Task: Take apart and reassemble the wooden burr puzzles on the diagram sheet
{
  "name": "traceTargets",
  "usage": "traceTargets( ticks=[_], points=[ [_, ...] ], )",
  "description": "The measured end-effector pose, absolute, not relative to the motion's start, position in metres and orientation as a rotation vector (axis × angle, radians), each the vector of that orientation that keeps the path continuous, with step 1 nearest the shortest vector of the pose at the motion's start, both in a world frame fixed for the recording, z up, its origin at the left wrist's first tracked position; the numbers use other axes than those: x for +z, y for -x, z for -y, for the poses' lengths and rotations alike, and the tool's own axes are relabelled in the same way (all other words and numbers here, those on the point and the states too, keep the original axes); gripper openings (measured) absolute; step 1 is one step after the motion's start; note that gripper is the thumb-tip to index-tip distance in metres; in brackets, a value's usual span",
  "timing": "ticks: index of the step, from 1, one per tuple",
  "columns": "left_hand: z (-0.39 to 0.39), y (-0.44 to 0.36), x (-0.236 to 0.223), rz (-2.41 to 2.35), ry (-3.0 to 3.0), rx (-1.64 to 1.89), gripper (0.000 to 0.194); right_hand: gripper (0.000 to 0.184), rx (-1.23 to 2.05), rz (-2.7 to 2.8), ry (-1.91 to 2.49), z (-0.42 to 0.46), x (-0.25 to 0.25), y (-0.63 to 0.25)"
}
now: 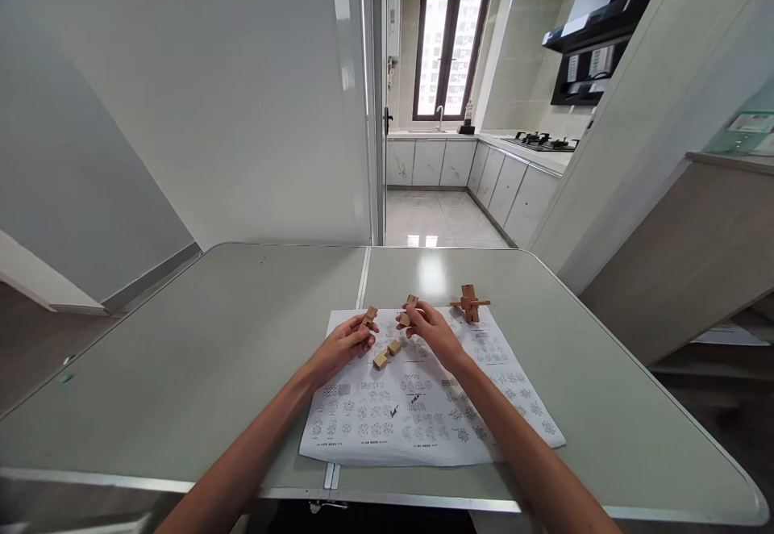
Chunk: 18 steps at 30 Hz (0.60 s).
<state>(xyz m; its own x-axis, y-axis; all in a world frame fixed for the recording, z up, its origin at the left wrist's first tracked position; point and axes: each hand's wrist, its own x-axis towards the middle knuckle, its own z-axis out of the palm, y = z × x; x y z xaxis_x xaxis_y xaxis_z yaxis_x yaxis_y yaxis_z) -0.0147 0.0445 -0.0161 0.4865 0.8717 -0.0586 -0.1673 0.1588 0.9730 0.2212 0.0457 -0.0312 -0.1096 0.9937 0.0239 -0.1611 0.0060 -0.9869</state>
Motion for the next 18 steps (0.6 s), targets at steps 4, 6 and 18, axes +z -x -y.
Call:
traceTargets(
  ticks=[4, 6, 18],
  points=[
    [-0.041, 0.015, -0.017, -0.696, -1.144, 0.869, 0.050, 0.048, 1.397, 1.142, 0.987, -0.047, -0.039, -0.213],
    [-0.040, 0.015, -0.018, -0.695, -1.141, 0.864, 0.051, 0.045, 1.441, 1.132, 0.976, -0.044, -0.040, -0.210],
    [-0.041, 0.012, -0.022, -0.734, -1.129, 0.899, 0.059, 0.052, 1.529, 1.085, 1.006, -0.039, -0.038, -0.208]
  ],
)
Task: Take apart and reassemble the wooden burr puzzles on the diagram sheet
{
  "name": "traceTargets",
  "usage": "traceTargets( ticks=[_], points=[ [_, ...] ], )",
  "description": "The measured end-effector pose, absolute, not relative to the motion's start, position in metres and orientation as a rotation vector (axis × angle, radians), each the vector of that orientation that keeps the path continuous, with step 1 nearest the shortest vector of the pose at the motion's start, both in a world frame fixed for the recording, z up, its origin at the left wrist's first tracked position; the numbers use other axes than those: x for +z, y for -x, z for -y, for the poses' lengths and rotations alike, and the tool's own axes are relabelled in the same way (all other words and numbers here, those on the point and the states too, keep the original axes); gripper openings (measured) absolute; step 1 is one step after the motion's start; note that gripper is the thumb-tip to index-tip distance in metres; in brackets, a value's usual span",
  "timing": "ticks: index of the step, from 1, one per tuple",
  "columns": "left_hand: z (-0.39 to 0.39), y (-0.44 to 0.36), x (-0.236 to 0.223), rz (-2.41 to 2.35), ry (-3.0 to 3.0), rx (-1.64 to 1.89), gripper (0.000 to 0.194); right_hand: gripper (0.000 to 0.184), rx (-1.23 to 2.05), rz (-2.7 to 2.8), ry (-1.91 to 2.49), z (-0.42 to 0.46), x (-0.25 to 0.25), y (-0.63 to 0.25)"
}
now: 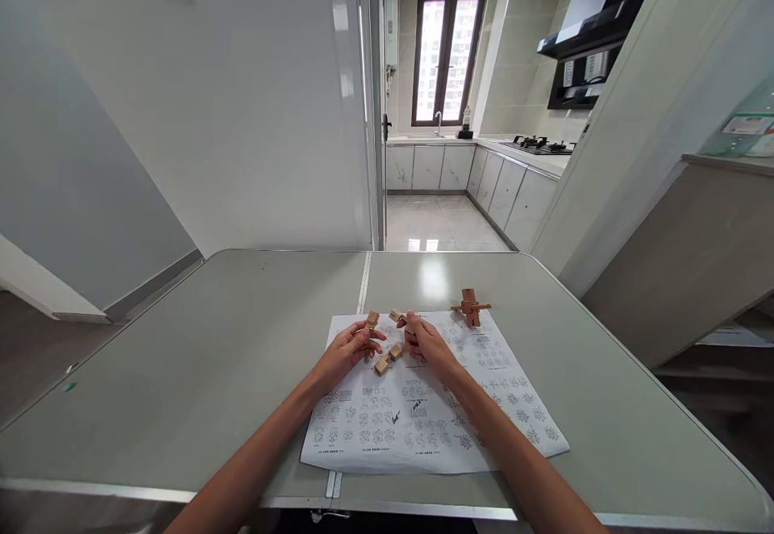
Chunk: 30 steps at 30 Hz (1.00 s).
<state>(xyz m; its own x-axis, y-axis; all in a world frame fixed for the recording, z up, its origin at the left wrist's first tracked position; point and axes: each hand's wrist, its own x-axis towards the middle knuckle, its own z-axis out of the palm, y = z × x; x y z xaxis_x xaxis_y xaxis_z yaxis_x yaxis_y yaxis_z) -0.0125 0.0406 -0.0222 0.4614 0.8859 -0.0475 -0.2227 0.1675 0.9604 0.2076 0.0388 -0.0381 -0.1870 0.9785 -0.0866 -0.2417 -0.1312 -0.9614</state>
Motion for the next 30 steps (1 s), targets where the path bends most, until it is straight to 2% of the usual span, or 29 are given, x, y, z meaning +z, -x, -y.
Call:
traceTargets(
  ticks=[6, 12, 23, 30],
  points=[
    [-0.043, 0.012, -0.027, -0.737, -1.104, 0.939, 0.055, 0.046, 1.453, 1.323, 0.889, -0.031, -0.031, -0.203],
    [-0.036, 0.009, -0.022, -0.637, -1.128, 0.901, 0.053, 0.042, 1.037, 1.688, 0.951, -0.023, -0.023, -0.198],
    [-0.029, 0.008, -0.018, -0.599, -1.121, 0.889, 0.047, 0.019, 0.503, 1.758, 0.995, -0.018, -0.033, -0.192],
    [-0.025, 0.008, -0.014, -0.566, -1.084, 0.896, 0.055, 0.013, 0.361, 1.816, 1.012, -0.014, -0.034, -0.192]
  ],
)
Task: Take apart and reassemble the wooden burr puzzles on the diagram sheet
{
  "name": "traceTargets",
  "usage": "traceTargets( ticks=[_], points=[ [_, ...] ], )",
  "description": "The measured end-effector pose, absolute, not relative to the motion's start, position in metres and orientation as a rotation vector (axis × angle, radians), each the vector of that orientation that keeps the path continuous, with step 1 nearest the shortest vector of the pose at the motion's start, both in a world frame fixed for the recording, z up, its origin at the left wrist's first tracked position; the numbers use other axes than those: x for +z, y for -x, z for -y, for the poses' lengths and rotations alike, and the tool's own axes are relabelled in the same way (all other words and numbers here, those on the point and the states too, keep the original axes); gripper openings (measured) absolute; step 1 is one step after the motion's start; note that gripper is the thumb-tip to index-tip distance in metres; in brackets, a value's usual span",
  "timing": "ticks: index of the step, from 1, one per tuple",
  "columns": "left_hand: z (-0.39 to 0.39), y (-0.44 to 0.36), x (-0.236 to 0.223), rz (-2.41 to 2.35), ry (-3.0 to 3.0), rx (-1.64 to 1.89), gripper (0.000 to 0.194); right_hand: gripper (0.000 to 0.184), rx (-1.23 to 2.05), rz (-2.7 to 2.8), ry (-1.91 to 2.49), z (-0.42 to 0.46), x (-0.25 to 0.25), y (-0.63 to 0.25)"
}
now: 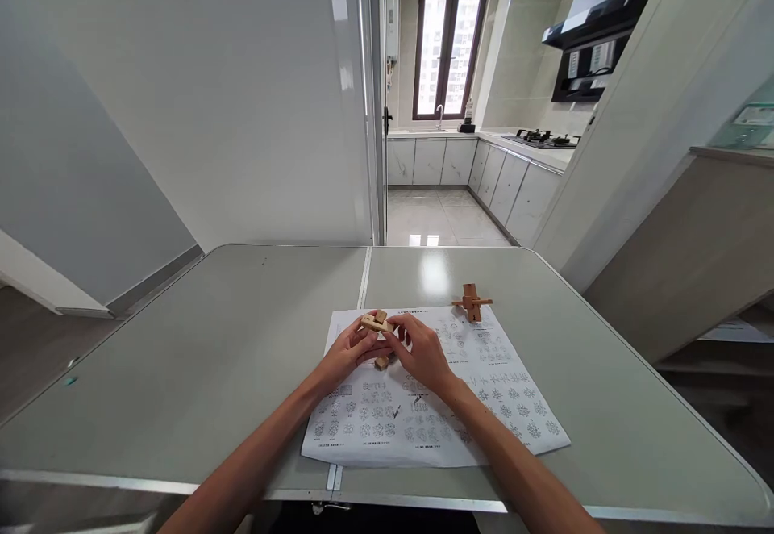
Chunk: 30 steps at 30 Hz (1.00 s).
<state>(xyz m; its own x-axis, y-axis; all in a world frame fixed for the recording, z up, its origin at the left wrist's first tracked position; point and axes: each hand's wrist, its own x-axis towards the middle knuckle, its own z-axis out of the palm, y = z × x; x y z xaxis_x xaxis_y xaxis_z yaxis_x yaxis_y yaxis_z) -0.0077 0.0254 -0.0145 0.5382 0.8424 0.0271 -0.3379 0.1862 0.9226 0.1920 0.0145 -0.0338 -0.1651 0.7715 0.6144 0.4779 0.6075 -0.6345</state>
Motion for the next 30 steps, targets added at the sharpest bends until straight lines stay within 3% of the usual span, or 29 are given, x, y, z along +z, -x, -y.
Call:
traceTargets(
  ticks=[7, 23, 30],
  points=[
    [-0.028, 0.006, -0.017, -0.555, -1.030, 0.894, 0.049, 0.015, 0.164, 1.782, 0.957, -0.014, -0.033, -0.193],
    [-0.027, 0.008, -0.015, -0.588, -1.038, 0.869, 0.044, 0.022, 0.157, 1.779, 0.854, -0.013, -0.034, -0.188],
    [-0.024, 0.008, -0.010, -0.558, -0.920, 0.894, 0.069, 0.016, 0.127, 1.713, 0.869, -0.011, -0.033, -0.183]
  ],
)
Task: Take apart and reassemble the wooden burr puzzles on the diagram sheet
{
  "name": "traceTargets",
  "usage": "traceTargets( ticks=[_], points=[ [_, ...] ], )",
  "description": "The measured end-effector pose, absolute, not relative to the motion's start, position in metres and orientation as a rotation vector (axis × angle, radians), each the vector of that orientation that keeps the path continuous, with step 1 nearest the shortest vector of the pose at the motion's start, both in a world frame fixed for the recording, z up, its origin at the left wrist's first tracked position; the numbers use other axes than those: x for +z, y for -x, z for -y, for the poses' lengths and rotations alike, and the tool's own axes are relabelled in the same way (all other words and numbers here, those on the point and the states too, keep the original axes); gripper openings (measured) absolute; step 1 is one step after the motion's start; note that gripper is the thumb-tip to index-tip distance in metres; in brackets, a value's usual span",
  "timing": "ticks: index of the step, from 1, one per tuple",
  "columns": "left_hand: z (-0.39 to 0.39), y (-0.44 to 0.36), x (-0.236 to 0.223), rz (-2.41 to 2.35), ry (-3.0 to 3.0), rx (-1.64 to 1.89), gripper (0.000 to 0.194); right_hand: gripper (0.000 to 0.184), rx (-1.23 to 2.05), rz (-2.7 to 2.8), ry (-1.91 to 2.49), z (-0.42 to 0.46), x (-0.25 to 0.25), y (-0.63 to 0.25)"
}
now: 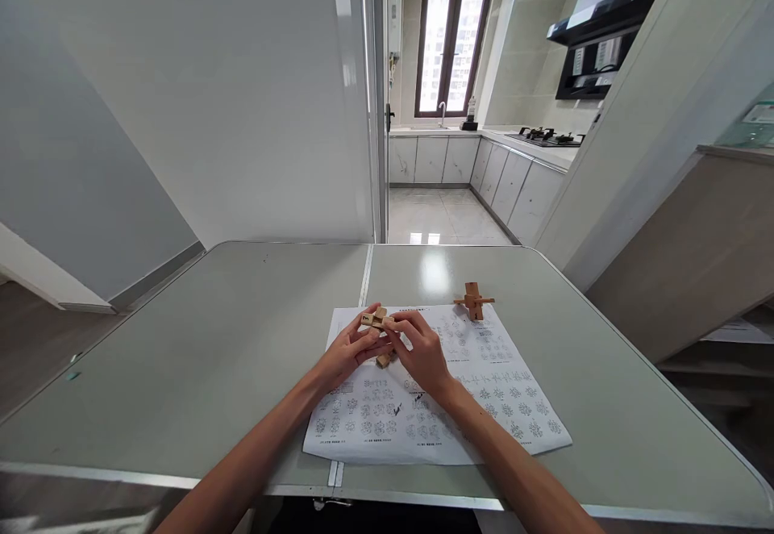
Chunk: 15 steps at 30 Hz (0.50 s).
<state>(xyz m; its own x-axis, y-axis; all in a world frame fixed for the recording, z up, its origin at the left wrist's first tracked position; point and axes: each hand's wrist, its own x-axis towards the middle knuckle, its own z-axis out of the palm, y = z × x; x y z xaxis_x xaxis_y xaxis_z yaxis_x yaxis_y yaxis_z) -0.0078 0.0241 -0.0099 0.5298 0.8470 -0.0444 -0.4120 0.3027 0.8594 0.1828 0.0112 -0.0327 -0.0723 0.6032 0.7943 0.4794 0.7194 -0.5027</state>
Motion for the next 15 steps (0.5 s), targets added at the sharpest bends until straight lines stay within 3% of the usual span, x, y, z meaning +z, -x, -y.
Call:
traceTargets(
  ticks=[10, 15],
  points=[
    [-0.0232, 0.0062, -0.0104, -0.584, -0.978, 0.842, 0.070, 0.012, 0.200, 1.684, 0.958, -0.0106, -0.0306, -0.1818],
    [-0.0252, 0.0051, -0.0121, -0.595, -1.017, 0.897, 0.057, 0.009, 0.237, 1.701, 0.952, -0.0132, -0.0319, -0.1838]
  ],
)
